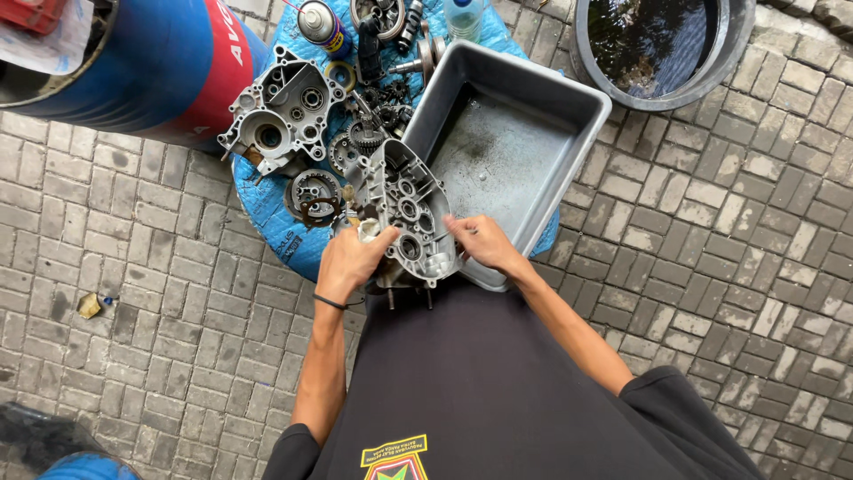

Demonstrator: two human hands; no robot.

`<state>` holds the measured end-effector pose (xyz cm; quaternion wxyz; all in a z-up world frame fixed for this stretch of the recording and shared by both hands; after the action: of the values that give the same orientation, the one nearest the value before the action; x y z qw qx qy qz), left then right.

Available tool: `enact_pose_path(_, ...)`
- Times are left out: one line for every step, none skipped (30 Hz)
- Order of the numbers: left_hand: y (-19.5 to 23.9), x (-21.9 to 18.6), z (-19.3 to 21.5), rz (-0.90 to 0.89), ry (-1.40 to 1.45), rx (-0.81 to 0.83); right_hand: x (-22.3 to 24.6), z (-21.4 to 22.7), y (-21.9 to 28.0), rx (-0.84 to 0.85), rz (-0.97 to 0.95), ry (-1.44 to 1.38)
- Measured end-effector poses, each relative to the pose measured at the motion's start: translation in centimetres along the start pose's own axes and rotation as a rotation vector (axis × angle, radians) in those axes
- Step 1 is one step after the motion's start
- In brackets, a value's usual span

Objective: The person cleans a disassembled engine casing using a small metal tool and a white cloth. They repeatedly scrape and wipe the internal surfaces and holes of the casing while holding it over a grey plastic tray. The person rotates the casing to access different areas and continues the cleaning process throughout the clip.

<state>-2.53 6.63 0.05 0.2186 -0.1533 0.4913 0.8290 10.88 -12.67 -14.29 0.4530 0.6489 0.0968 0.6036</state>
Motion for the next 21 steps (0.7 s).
enact_pose_path(-0.2,0.1,-0.1,-0.001,0.000,0.002,-0.8,0.1,-0.2,-0.002,-0.001,0.000)
enact_pose_path(-0.5,0.1,-0.2,-0.003,-0.007,0.002,-1.6,0.7,-0.6,-0.046,0.000,-0.060)
enact_pose_path(-0.8,0.1,-0.3,-0.004,-0.013,0.003,-2.4,1.4,-1.0,-0.090,0.001,-0.120)
enact_pose_path(-0.9,0.4,-0.4,-0.006,-0.012,0.007,-2.1,1.5,-0.8,-0.093,-0.002,-0.118)
enact_pose_path(-1.1,0.8,-0.4,-0.004,-0.020,0.010,-1.4,2.2,-0.5,-0.146,0.057,-0.189)
enact_pose_path(-1.3,1.1,-0.3,-0.003,-0.030,0.009,-0.7,2.8,-0.3,-0.198,0.118,-0.261)
enact_pose_path(-1.2,1.0,-0.3,-0.006,-0.030,0.009,0.1,3.0,0.1,-0.200,0.119,-0.261)
enact_pose_path(-1.1,0.9,-0.3,-0.013,-0.023,0.005,1.6,3.7,0.7,-0.281,0.206,-0.224)
enact_pose_path(-1.1,0.8,-0.2,-0.021,-0.016,0.000,3.0,4.3,1.4,-0.362,0.293,-0.187)
enact_pose_path(-1.1,1.0,-0.2,-0.016,-0.014,0.000,3.5,4.1,1.3,-0.358,0.292,-0.186)
enact_pose_path(-1.2,1.1,-0.2,-0.026,-0.006,-0.008,4.3,4.1,1.4,-0.361,0.384,-0.240)
enact_pose_path(-1.4,1.1,-0.2,-0.037,0.002,-0.015,5.2,4.2,1.6,-0.366,0.477,-0.295)
enact_pose_path(-1.5,1.3,-0.3,-0.035,0.004,-0.015,5.9,4.0,1.5,-0.363,0.476,-0.294)
enact_pose_path(-1.7,1.5,-0.5,-0.034,0.006,-0.018,7.0,4.0,1.8,-0.392,0.545,-0.258)
enact_pose_path(-1.8,1.7,-0.6,-0.033,0.007,-0.021,8.1,4.0,2.1,-0.420,0.615,-0.221)
enact_pose_path(-2.0,1.8,-0.6,-0.032,0.007,-0.019,7.9,3.8,1.4,-0.420,0.613,-0.221)
enact_pose_path(-2.1,1.9,-0.6,-0.033,0.006,-0.018,7.9,3.5,0.8,-0.449,0.615,-0.128)
enact_pose_path(-2.3,1.9,-0.6,-0.036,0.005,-0.018,7.8,3.3,0.1,-0.478,0.616,-0.034)
enact_pose_path(-2.1,1.7,-0.6,-0.036,0.005,-0.017,8.2,2.8,0.2,-0.479,0.616,-0.033)
enact_pose_path(-1.9,1.7,-0.6,-0.029,0.005,-0.016,8.6,2.3,0.3,-0.471,0.608,-0.064)
enact_pose_path(-1.6,1.6,-0.5,-0.023,0.005,-0.015,8.9,1.7,0.5,-0.463,0.600,-0.096)
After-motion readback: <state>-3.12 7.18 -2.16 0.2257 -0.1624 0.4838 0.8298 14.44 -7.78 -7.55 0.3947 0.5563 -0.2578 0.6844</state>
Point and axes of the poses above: each hand's wrist, its own y-axis away from the middle knuckle, its own z-axis out of the back of the hand, x = y × z, the point moved 7 cm from there along -y, towards the middle knuckle, and after that the axes turned 6 degrees about -z, right-handed, at the moved point
